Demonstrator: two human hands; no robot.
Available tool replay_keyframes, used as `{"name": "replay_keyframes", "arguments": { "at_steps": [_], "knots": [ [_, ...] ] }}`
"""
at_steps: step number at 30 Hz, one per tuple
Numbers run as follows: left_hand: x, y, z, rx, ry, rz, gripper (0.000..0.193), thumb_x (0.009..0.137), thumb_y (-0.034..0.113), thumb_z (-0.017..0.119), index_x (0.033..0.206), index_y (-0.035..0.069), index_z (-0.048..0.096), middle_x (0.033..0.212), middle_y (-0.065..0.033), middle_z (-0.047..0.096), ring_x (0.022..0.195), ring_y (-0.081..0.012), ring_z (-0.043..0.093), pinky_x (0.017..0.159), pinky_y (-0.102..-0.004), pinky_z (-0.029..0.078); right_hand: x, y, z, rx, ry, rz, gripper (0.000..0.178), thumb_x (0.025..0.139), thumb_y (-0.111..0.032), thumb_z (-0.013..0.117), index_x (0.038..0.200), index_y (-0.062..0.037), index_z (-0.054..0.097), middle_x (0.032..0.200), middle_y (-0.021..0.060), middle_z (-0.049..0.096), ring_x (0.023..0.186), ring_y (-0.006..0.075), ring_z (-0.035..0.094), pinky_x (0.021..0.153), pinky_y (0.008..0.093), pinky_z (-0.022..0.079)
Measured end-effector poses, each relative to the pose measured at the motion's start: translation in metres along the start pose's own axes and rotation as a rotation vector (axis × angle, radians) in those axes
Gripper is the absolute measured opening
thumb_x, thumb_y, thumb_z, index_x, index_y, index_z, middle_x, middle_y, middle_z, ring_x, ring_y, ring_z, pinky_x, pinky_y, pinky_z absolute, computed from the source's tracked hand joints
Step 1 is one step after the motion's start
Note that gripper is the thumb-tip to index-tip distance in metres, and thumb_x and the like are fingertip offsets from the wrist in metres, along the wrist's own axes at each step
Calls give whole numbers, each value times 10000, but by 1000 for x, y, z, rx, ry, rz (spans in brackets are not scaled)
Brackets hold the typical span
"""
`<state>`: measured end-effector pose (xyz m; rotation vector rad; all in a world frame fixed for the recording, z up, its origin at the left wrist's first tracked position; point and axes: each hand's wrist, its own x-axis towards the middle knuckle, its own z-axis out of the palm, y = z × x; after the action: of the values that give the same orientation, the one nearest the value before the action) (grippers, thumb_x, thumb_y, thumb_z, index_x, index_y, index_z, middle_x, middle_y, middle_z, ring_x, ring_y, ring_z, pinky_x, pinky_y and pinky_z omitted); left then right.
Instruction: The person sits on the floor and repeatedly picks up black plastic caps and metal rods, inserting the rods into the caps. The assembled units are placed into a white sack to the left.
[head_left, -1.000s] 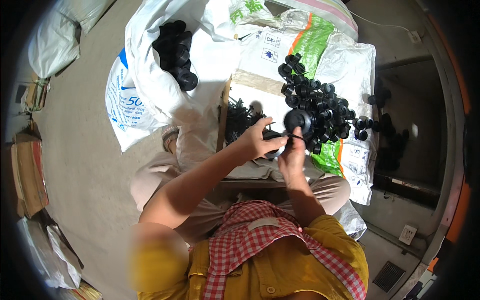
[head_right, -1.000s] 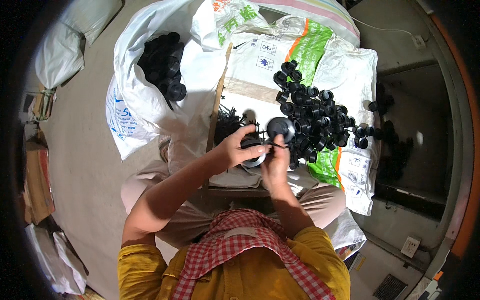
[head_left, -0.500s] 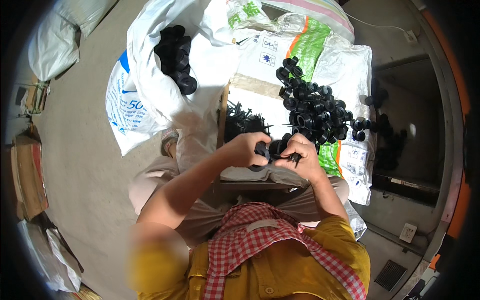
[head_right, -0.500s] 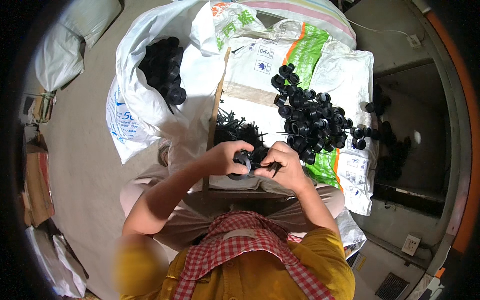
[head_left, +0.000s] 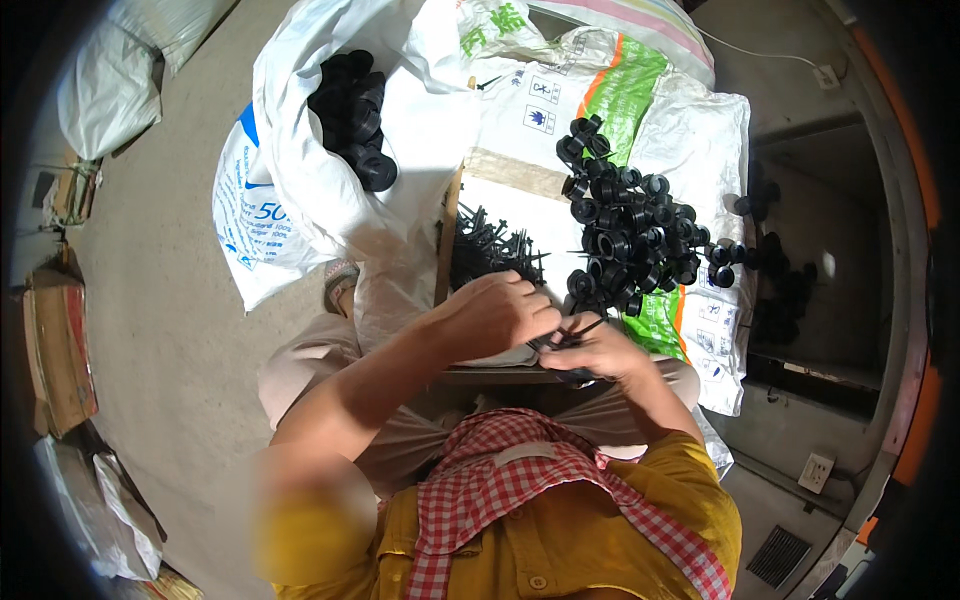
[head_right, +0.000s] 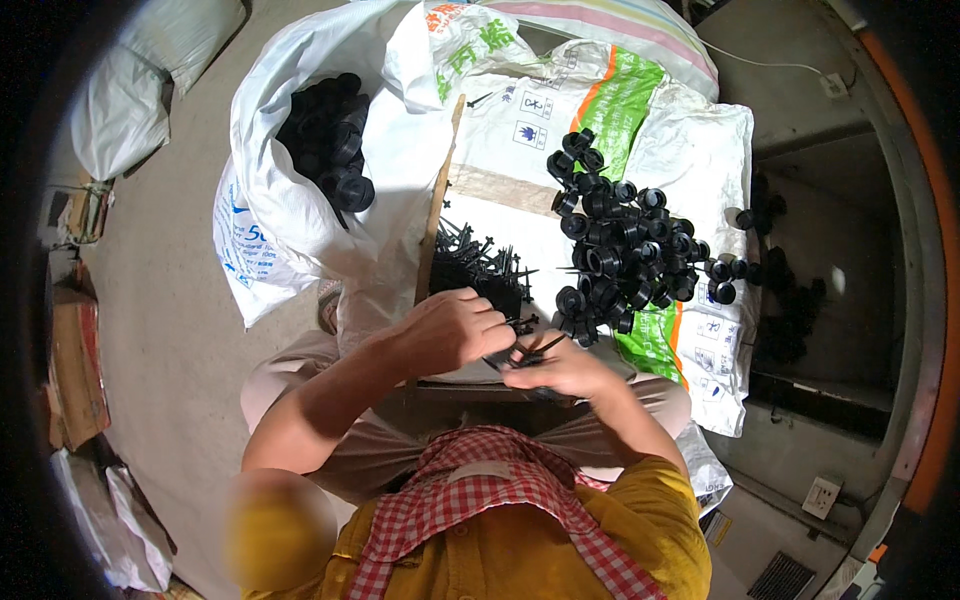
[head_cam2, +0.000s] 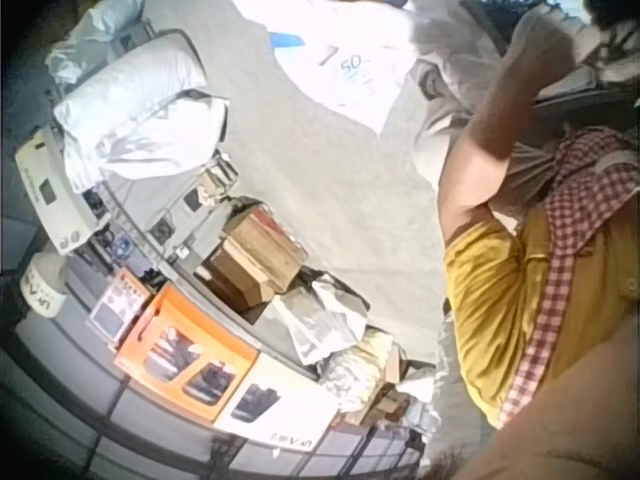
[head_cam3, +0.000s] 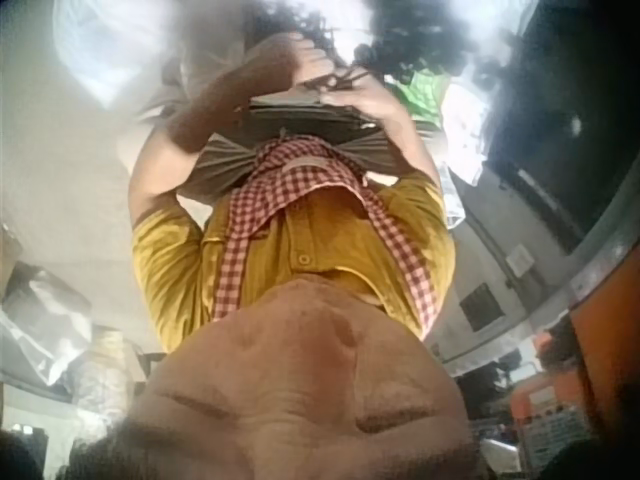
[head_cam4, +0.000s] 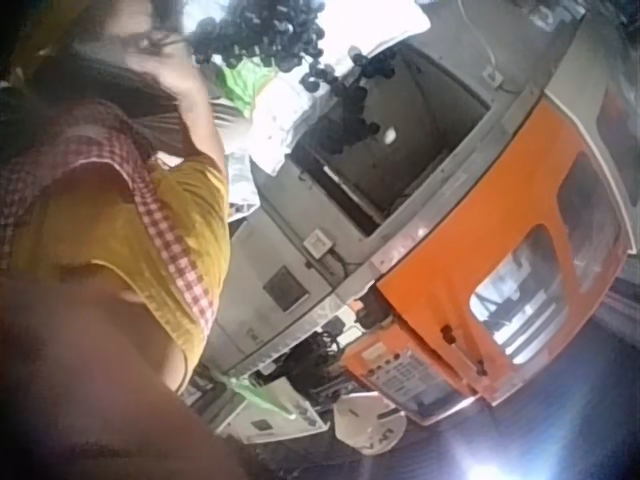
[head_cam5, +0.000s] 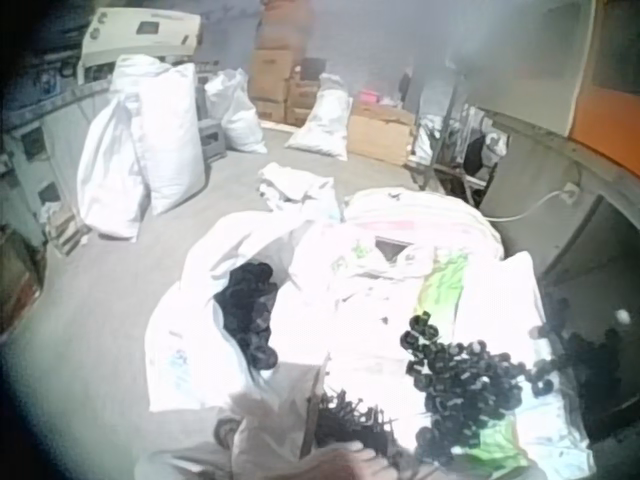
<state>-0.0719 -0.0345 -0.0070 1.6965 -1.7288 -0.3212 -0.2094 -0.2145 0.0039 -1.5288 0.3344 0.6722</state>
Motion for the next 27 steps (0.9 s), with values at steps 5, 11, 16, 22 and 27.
{"name": "replay_keyframes", "arguments": {
  "at_steps": [5,11,16,22,27],
  "knots": [
    [2,0,-14,-1059,682,-310,214,794,-76,626,970,28,564,897,-52,636,868,-114,619,746,-308,518,-5,24,-17,807,-332,-441,285,744,-255,766,669,-41,594,665,127,611,620,227,560,571,312,412],
    [9,-2,22,-1170,201,-720,352,869,219,631,1175,52,583,1107,-62,582,957,-131,568,841,-297,471,72,33,18,1170,314,-703,312,927,-350,591,799,-69,545,981,91,608,1064,317,565,952,472,461],
    [-2,-15,30,-724,378,-663,299,806,161,683,1083,55,644,1015,-71,531,950,-219,572,831,-329,475,111,24,30,878,687,-551,255,959,-235,555,1056,-2,586,1024,121,648,901,177,602,866,307,483],
    [18,-4,9,378,324,-313,237,814,134,669,1029,38,640,1138,-177,479,1089,-359,515,875,-429,451,156,76,-1,38,1251,-476,332,780,190,497,1040,-3,566,877,74,658,749,154,626,707,265,518],
    [16,-82,-61,837,770,-334,631,679,101,808,1249,121,540,1457,-259,316,1271,-469,373,961,-534,384,132,91,-4,-870,708,204,1149,648,-507,810,1502,-123,145,1511,193,239,1378,382,247,1082,548,245]
  ]
}}
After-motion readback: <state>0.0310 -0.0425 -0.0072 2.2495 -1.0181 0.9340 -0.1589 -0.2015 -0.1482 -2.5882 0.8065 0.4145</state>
